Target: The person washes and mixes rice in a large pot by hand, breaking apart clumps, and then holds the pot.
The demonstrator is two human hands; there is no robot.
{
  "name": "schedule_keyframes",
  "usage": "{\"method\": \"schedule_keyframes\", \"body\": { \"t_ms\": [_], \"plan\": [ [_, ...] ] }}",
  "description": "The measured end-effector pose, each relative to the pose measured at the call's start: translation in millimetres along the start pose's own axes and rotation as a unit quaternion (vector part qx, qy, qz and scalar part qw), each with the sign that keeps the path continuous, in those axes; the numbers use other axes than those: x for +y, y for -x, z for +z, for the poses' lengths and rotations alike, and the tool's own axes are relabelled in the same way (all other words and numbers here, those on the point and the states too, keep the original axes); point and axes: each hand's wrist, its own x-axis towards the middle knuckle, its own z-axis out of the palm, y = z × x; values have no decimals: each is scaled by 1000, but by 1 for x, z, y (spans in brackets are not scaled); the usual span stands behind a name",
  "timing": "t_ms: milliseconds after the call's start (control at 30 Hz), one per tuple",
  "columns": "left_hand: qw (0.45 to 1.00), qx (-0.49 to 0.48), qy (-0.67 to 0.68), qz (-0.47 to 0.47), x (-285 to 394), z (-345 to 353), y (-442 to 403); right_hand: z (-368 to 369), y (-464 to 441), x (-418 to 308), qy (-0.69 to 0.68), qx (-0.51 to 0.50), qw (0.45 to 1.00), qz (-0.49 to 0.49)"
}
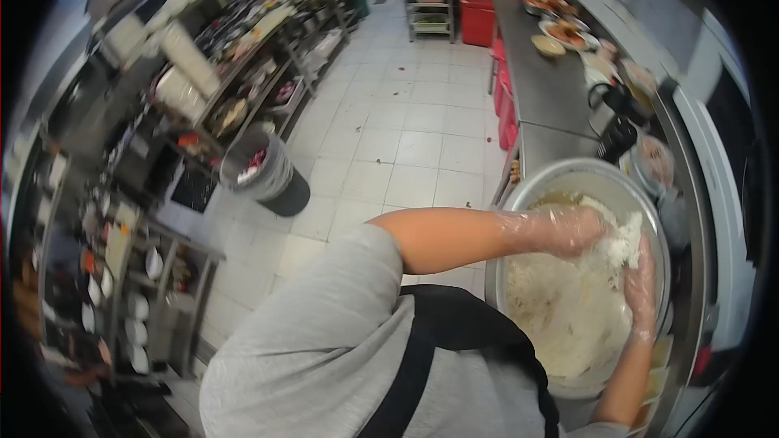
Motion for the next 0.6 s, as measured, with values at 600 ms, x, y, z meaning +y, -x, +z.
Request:
{"method": "schedule_keyframes", "body": {
  "t_ms": [600],
  "plan": [
    [997,-67,28,-33,-65,20,-15,29,-86,155,264,-155,915,263]
  ]
}}
